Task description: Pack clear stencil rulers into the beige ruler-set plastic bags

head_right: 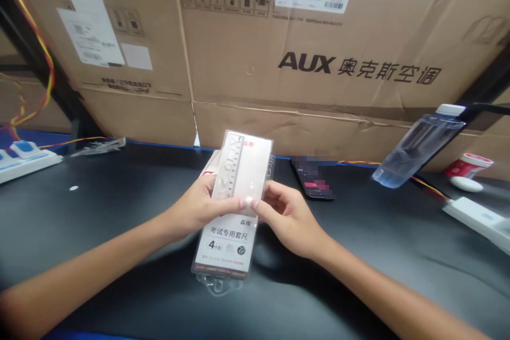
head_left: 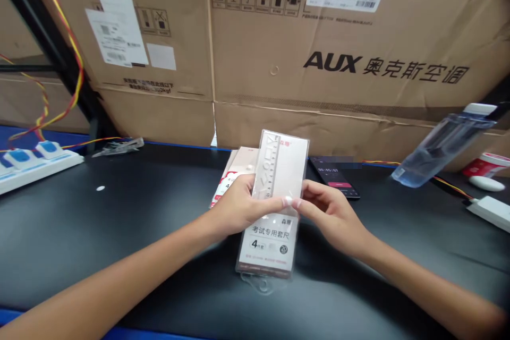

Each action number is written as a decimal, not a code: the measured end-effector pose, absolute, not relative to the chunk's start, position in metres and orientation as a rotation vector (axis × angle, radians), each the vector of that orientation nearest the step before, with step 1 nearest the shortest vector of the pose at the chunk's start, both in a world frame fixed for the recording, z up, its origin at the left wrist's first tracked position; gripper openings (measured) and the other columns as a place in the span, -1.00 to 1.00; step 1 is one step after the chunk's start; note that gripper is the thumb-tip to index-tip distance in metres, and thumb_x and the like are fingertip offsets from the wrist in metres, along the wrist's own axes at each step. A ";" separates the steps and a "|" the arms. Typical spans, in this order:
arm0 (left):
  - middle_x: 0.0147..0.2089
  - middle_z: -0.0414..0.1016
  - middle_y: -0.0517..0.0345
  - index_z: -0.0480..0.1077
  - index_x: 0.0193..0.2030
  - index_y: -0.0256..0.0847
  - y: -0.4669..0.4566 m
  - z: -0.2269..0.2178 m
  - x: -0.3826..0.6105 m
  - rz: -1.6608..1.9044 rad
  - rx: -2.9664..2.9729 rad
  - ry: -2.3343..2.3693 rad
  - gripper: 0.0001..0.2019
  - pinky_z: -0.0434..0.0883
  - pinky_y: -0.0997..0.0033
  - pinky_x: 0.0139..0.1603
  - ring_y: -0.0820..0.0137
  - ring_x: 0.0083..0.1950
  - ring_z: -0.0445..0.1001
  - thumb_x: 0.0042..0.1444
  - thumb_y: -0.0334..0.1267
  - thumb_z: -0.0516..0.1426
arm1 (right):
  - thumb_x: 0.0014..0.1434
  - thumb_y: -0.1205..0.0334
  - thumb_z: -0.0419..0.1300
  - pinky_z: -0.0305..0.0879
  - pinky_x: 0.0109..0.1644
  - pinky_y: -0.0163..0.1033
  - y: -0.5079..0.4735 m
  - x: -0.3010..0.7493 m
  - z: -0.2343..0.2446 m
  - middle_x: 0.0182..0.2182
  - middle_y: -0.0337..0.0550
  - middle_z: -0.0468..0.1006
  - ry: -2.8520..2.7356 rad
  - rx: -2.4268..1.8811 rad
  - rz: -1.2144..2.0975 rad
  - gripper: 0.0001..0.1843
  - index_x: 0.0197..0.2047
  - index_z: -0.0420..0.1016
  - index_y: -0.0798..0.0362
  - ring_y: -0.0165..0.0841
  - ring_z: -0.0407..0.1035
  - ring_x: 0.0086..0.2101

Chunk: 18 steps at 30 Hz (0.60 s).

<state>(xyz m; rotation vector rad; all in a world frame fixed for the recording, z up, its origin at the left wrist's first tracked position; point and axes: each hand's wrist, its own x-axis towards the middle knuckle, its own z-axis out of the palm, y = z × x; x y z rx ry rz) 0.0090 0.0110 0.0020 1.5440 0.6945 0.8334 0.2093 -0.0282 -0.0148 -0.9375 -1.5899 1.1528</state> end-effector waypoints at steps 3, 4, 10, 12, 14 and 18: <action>-0.01 0.64 0.02 0.55 0.00 -0.23 0.010 0.003 0.009 0.842 1.549 0.693 -0.66 0.58 0.25 -0.05 0.14 -0.01 0.62 0.06 -0.22 0.34 | 0.24 0.20 0.31 0.48 -0.16 -0.21 -0.028 0.210 -0.015 -0.16 -0.12 0.67 -1.581 -0.920 1.187 -0.80 -0.06 0.60 0.00 -0.27 0.54 -0.22; -0.02 0.65 0.02 0.55 0.00 -0.23 0.009 0.004 0.009 0.844 1.549 0.692 -0.65 0.58 0.26 -0.06 0.15 -0.01 0.62 0.06 -0.23 0.34 | 0.25 0.19 0.30 0.48 -0.13 -0.21 -0.028 0.210 -0.015 -0.15 -0.12 0.67 -1.580 -0.904 1.208 -0.79 -0.05 0.60 0.00 -0.27 0.55 -0.21; -0.07 0.66 0.00 0.57 -0.04 -0.26 0.009 0.003 0.009 0.792 1.553 0.692 -0.66 0.59 0.30 -0.13 0.15 -0.06 0.63 0.04 -0.20 0.36 | 0.28 0.14 0.26 0.50 -0.09 -0.13 -0.030 0.209 -0.018 -0.15 -0.07 0.67 -1.592 -0.879 1.238 -0.75 -0.01 0.60 0.03 -0.25 0.55 -0.22; -0.10 0.66 0.01 0.57 -0.07 -0.26 0.010 0.001 0.009 0.777 1.549 0.695 -0.67 0.59 0.32 -0.17 0.16 -0.10 0.64 0.02 -0.19 0.37 | 0.28 0.13 0.26 0.50 -0.14 -0.16 -0.030 0.209 -0.020 -0.16 -0.05 0.67 -1.591 -0.889 1.234 -0.74 -0.01 0.60 0.04 -0.25 0.55 -0.23; -0.12 0.67 0.02 0.58 -0.11 -0.26 0.011 -0.002 0.009 0.765 1.546 0.693 -0.69 0.59 0.34 -0.19 0.17 -0.12 0.64 0.01 -0.18 0.37 | 0.28 0.13 0.26 0.48 -0.23 -0.22 -0.030 0.208 -0.022 -0.19 -0.05 0.66 -1.593 -0.898 1.224 -0.74 -0.02 0.59 0.05 -0.28 0.53 -0.27; -0.12 0.67 0.03 0.58 -0.10 -0.24 0.012 -0.006 0.009 0.752 1.538 0.696 -0.67 0.59 0.35 -0.19 0.19 -0.12 0.64 0.01 -0.15 0.37 | 0.27 0.13 0.28 0.43 -0.35 -0.30 -0.031 0.207 -0.023 -0.29 -0.09 0.64 -1.588 -0.907 1.202 -0.74 -0.04 0.60 0.07 -0.35 0.48 -0.37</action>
